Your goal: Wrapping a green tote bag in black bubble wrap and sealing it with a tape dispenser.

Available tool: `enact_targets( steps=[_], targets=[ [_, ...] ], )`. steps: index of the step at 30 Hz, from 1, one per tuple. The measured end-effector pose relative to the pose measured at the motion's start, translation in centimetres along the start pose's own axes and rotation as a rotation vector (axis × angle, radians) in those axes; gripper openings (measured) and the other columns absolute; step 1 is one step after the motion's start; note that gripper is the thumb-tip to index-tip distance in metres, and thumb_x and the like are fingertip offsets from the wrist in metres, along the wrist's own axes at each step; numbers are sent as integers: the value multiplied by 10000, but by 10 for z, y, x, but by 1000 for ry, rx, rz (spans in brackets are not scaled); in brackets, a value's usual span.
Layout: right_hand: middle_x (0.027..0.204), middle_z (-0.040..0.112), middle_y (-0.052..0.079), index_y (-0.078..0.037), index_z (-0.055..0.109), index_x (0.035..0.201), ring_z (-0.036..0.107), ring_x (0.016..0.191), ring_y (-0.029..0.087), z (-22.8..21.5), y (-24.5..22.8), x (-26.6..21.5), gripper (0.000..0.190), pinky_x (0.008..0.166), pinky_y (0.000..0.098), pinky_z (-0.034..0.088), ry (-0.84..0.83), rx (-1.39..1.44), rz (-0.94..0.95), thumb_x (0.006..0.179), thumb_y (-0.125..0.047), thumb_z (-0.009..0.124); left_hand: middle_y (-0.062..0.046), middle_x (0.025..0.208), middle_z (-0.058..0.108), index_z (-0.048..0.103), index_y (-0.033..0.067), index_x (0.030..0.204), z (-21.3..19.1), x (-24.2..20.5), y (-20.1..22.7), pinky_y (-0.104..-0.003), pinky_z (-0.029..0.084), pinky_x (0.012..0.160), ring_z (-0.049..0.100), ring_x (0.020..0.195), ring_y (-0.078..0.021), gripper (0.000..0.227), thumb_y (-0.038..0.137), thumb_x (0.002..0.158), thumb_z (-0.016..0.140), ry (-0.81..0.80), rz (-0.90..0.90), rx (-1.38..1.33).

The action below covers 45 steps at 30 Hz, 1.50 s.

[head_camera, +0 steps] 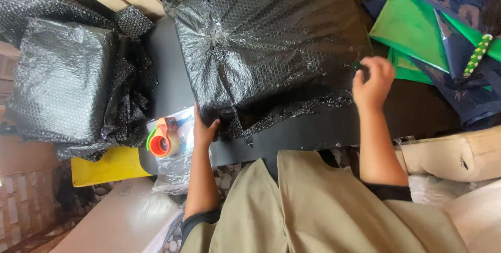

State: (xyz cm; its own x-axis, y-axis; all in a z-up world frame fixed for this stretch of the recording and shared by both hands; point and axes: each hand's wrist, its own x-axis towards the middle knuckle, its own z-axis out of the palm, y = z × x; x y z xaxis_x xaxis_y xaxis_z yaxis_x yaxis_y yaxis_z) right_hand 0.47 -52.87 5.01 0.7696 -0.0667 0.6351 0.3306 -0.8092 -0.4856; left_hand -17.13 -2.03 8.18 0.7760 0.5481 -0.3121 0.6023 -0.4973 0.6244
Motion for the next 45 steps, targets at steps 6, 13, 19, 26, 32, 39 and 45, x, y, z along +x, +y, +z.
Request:
enact_targets(
  steps=[6,13,19,26,32,39,45],
  targets=[
    [999,791,135,-126,804,1000,733,1020,338,5,-134,-31,184,935,430,556,-916,598,56,882,-60,680,-267,1437,563,274,213,1626,7,-22,-38,-554,524,1047,581,1278,-458,887,131,900,775,70,-25,29],
    [1371,655,185,-119,648,1398,597,1319,348,85,-160,-47,453,1121,468,471,-1210,379,-52,946,-135,638,-329,1267,622,507,-34,1460,-3,-13,-86,-462,659,728,706,965,-460,764,153,810,862,308,322,63],
    [1390,659,160,-146,642,1421,609,1300,342,36,-168,-34,484,1122,456,459,-1242,375,-4,944,-220,675,-213,1154,613,642,51,1261,-65,28,-141,-497,539,917,625,1046,-410,747,216,601,949,884,746,388],
    [1146,763,136,-130,738,1252,715,1099,307,-10,-85,-30,306,961,430,553,-1016,248,297,956,-184,684,-301,1595,299,272,34,1605,-88,30,-151,-762,370,1073,286,1448,-545,1338,543,568,946,411,-70,383],
    [1069,767,111,-222,645,1416,724,1044,271,2,-22,-42,492,908,415,580,-920,45,481,948,-359,704,-319,1506,369,336,2,1569,-78,30,-172,-595,371,1185,444,1372,-524,1280,431,552,982,548,-46,353],
    [1243,739,97,-182,691,1340,695,1127,313,-51,-62,-32,409,969,415,545,-975,215,535,938,-254,691,-212,1316,608,558,204,1466,-106,22,-188,-433,473,1062,635,1204,-372,1240,561,381,1042,509,-285,109],
    [1001,778,144,-108,794,1081,725,933,287,-96,-95,-14,211,849,410,552,-901,355,477,889,-196,776,-263,1287,534,314,106,1571,-81,-54,-142,-444,550,905,572,1077,-344,1062,224,744,969,239,-25,-411]
  ],
)
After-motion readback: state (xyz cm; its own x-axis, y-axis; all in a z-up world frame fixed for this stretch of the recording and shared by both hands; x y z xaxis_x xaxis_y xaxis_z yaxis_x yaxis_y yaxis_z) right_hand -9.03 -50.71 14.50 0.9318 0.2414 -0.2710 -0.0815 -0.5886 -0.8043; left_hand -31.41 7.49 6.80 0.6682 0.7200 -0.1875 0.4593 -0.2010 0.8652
